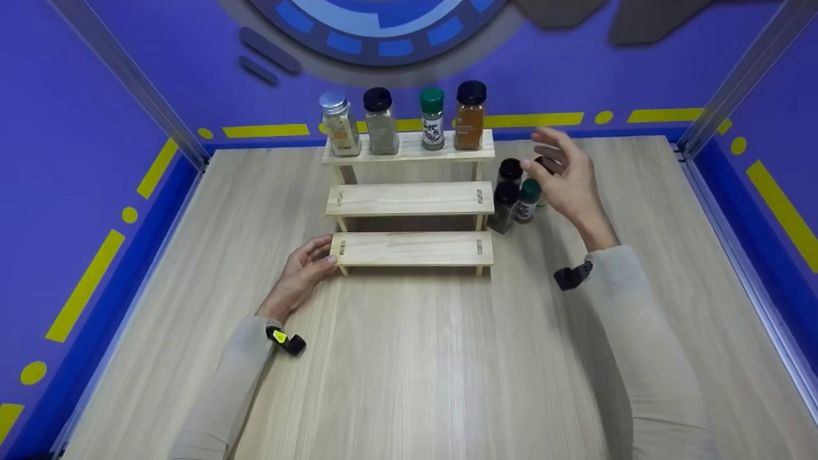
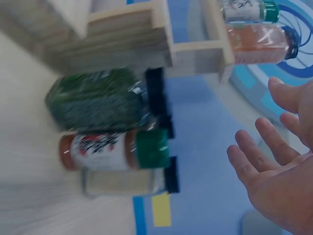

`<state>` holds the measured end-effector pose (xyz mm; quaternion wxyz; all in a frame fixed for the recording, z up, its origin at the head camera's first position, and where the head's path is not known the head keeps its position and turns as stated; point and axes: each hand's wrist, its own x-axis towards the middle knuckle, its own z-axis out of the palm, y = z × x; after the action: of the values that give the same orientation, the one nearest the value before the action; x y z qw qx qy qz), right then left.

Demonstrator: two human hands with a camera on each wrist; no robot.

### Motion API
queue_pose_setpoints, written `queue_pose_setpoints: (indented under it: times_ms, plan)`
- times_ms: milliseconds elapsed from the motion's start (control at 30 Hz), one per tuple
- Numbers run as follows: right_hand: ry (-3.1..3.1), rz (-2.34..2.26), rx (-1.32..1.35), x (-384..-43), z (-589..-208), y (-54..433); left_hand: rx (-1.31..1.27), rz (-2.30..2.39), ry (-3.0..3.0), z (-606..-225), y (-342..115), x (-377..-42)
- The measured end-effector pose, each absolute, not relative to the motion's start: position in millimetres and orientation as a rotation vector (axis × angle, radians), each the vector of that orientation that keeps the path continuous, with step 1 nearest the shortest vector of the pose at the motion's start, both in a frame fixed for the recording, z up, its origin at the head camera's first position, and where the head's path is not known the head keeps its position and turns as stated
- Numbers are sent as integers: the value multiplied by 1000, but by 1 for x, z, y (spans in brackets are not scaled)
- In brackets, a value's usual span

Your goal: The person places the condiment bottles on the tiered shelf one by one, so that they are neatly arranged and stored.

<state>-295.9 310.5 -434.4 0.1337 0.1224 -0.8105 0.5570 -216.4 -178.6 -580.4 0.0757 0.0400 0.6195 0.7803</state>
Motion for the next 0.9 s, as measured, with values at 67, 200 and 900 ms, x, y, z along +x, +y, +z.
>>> queue_pose_setpoints:
  times_ms: [67, 200, 900]
  plan:
    - [-2355, 1613, 350, -295, -443, 315, 130, 2325, 1871, -580, -179, -216]
    - [-2378, 1619, 349, -294, -461, 322, 138, 2318, 1880, -578, -178, -216]
    - [-2560, 1511, 172, -296, -518, 326, 79, 2331, 1864, -578, -178, -215]
